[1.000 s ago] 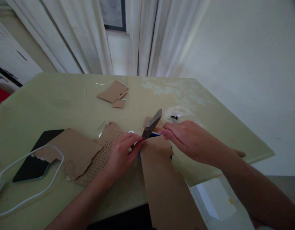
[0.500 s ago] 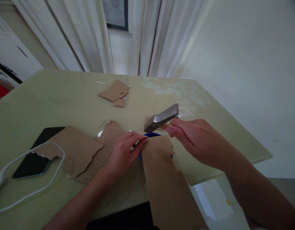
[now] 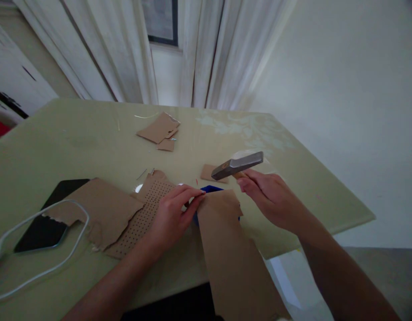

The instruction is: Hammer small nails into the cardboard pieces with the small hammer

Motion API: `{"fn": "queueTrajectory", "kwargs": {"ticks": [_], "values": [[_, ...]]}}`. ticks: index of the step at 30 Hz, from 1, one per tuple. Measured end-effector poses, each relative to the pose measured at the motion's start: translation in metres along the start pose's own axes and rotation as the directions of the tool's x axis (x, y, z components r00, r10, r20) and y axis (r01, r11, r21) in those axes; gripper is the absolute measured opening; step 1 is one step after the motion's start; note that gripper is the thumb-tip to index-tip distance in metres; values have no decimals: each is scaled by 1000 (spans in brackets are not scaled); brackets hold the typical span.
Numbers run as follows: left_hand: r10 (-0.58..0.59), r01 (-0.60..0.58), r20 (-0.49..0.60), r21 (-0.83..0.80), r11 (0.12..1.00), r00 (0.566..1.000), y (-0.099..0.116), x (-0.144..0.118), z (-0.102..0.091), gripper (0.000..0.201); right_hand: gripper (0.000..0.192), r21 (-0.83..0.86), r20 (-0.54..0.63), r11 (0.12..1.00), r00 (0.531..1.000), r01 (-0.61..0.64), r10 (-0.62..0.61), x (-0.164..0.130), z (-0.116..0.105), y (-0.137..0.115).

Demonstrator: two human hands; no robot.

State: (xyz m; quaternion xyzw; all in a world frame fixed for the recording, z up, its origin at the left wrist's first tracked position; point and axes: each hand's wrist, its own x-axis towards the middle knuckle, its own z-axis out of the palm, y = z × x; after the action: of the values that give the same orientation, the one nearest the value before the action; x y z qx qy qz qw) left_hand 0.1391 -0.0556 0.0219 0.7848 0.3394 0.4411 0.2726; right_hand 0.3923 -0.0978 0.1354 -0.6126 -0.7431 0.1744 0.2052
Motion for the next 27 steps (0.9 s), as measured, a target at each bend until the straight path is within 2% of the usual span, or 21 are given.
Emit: {"fn": "queueTrajectory", "kwargs": {"ticks": [2, 4, 6, 9, 16, 27], "values": [[-15, 15, -7, -5, 1000, 1000, 1, 0, 0, 8, 45, -8, -74, 996, 994, -86, 85, 1, 15, 16], [-32, 32, -11, -6, 999, 999, 4, 0, 0, 7, 43, 38, -100, 988, 983, -152, 155, 2, 30, 30], [-54, 53, -14, -18, 998, 998, 6, 1, 0, 8, 44, 85, -72, 972, 971, -221, 227, 3, 42, 40], [-89, 88, -24, -50, 995, 996, 9, 1, 0, 8, 45, 155, 3, 952, 964, -264, 267, 4, 53, 45], [-130, 127, -35, -76, 989, 991, 10, 0, 2, 9, 45, 302, 6, 921, 966, -247, 257, 7, 58, 46], [-183, 180, -31, -81, 980, 983, 10, 0, 2, 11, 41, 203, 6, 954, 975, -220, 223, 8, 51, 39]]}}
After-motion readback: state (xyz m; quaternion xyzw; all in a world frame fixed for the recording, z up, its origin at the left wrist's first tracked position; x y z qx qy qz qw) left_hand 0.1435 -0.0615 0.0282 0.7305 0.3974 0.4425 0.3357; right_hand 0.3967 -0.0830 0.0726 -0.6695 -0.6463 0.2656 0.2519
